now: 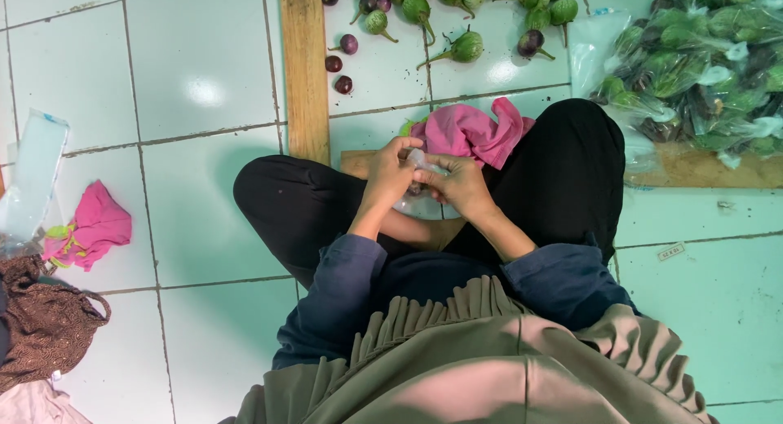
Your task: Sorting, wiping, and bagging small eggplants while sitting on the floor
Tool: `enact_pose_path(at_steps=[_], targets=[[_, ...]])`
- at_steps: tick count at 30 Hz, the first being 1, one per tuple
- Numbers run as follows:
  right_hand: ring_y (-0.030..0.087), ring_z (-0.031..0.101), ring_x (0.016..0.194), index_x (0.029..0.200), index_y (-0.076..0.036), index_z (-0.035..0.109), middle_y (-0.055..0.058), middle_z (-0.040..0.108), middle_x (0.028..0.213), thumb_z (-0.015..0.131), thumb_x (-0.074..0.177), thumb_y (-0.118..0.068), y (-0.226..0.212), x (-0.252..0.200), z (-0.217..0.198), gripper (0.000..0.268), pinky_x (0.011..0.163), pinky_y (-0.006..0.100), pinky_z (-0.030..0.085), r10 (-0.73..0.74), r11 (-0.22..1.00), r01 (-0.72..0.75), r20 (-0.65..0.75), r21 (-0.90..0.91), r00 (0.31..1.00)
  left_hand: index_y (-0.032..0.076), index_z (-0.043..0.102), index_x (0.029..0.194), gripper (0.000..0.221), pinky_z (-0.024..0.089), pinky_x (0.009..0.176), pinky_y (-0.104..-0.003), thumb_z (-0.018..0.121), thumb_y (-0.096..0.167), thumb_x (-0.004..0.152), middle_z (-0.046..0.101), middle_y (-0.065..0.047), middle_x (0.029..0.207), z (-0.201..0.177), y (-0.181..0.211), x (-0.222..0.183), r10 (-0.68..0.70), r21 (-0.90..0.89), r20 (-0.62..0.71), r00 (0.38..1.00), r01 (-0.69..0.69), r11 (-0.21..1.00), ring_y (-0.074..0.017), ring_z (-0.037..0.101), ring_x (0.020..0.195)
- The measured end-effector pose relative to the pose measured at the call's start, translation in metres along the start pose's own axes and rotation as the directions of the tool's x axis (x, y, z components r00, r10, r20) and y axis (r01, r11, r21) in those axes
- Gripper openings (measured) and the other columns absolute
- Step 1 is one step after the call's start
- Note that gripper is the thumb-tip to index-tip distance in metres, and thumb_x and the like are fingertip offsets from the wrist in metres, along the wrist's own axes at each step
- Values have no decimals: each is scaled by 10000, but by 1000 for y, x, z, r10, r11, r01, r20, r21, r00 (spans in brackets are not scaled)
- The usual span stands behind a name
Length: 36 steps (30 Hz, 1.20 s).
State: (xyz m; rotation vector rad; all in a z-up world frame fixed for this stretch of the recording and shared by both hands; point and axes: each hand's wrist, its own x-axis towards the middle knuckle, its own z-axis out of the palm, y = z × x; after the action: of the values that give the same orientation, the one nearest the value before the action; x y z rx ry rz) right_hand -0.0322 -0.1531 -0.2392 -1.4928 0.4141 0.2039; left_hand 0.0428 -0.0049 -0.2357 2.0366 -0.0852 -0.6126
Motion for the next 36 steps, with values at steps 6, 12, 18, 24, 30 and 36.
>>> enact_pose_path(at_steps=[6, 12, 18, 24, 30, 36], targets=[[216, 704, 830, 1134, -213, 813, 132, 745, 838, 782, 959, -279, -7, -2, 2, 190, 721, 399, 558, -262, 904, 238, -19, -356, 965, 92, 756, 1039, 173, 620, 650, -413, 677, 169, 906, 751, -170, 899, 8, -19, 16, 68, 124, -61, 996, -60, 990, -344, 740, 835], [226, 681, 772, 1034, -162, 833, 115, 696, 777, 766, 954, -150, 21, 18, 7, 105, 695, 354, 541, -408, 835, 358, -34, -417, 912, -33, 676, 878, 138, 590, 607, -512, 689, 96, 828, 682, -272, 776, 5, -5, 3, 175, 239, -138, 975, -139, 961, -475, 710, 792], [237, 683, 855, 1042, -132, 826, 141, 708, 820, 733, 978, -110, 34, 23, 0, 114, 749, 381, 543, -390, 860, 362, -6, -358, 921, 13, 635, 792, 162, 562, 546, -472, 753, 123, 786, 627, -209, 755, -8, 2, -5, 326, 236, -51, 944, -305, 922, -453, 687, 742], [288, 693, 858, 1033, -120, 821, 133, 688, 828, 731, 967, -101, 29, 21, -4, 113, 766, 398, 549, -399, 836, 375, 25, -400, 917, 29, 605, 825, 173, 583, 666, -396, 765, 72, 777, 626, -151, 861, -7, -5, -10, 501, 110, 5, 866, -498, 860, -360, 704, 832], [385, 695, 882, 1013, -78, 793, 129, 633, 871, 799, 863, -40, 30, 20, 0, 154, 760, 439, 573, -550, 709, 468, 3, -527, 835, 50, 685, 882, 55, 479, 595, -283, 693, 105, 886, 663, -61, 733, -25, -1, -14, 264, -159, 117, 957, -244, 957, -146, 612, 689], [324, 699, 944, 1056, -85, 739, 61, 622, 931, 777, 873, 9, 23, 10, 11, 209, 814, 387, 593, -704, 532, 561, 37, -634, 709, 28, 683, 902, 116, 387, 512, -191, 675, 143, 883, 674, -88, 693, -17, -11, -8, 2, -410, 150, 989, 61, 910, -102, 607, 626]])
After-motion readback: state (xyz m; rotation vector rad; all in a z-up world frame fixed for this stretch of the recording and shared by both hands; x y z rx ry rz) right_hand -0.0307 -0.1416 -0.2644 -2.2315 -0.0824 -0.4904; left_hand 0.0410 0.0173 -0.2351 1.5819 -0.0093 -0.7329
